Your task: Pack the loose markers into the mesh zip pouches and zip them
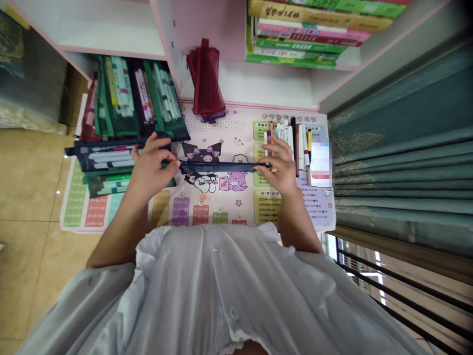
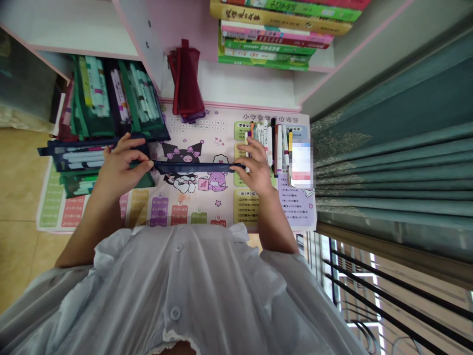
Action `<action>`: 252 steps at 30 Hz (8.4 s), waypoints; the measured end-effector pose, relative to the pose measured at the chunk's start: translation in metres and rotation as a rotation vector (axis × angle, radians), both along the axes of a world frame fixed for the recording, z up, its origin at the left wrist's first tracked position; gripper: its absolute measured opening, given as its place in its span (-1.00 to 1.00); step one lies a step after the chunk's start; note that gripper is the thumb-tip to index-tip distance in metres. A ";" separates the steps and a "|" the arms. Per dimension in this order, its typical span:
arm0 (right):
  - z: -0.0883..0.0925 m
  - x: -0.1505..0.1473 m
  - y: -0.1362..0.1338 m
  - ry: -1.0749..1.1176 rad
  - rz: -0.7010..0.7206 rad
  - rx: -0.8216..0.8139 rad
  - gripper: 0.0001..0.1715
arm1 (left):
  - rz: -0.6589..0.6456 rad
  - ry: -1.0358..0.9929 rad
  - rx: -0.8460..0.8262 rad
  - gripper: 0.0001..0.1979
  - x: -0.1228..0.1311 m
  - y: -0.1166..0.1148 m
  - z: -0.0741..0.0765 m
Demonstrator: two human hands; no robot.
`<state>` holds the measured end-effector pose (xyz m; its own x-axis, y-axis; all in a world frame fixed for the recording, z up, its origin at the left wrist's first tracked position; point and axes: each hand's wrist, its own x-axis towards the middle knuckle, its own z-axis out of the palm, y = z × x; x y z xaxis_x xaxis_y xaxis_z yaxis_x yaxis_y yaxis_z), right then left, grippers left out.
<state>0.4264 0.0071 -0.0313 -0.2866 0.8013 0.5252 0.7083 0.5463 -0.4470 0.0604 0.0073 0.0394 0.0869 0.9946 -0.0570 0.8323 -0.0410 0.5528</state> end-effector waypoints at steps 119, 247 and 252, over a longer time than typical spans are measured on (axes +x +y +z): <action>0.038 -0.148 -0.017 -0.223 -0.242 -0.552 -0.83 | -0.158 -0.105 0.071 -0.70 0.068 -0.014 -0.031; 0.002 -0.068 0.019 -0.019 -0.740 -0.205 -0.80 | -0.125 -0.238 0.010 -0.66 0.065 -0.009 -0.038; 0.002 -0.062 0.021 -0.105 -0.820 -0.343 -0.77 | -0.142 -0.303 -0.018 -0.69 0.065 -0.007 -0.044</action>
<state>0.3648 0.0283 -0.0288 0.4121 0.8835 0.2226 0.8638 -0.3012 -0.4038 0.1249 0.0002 -0.0047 0.2402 0.9704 -0.0252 0.6167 -0.1325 0.7760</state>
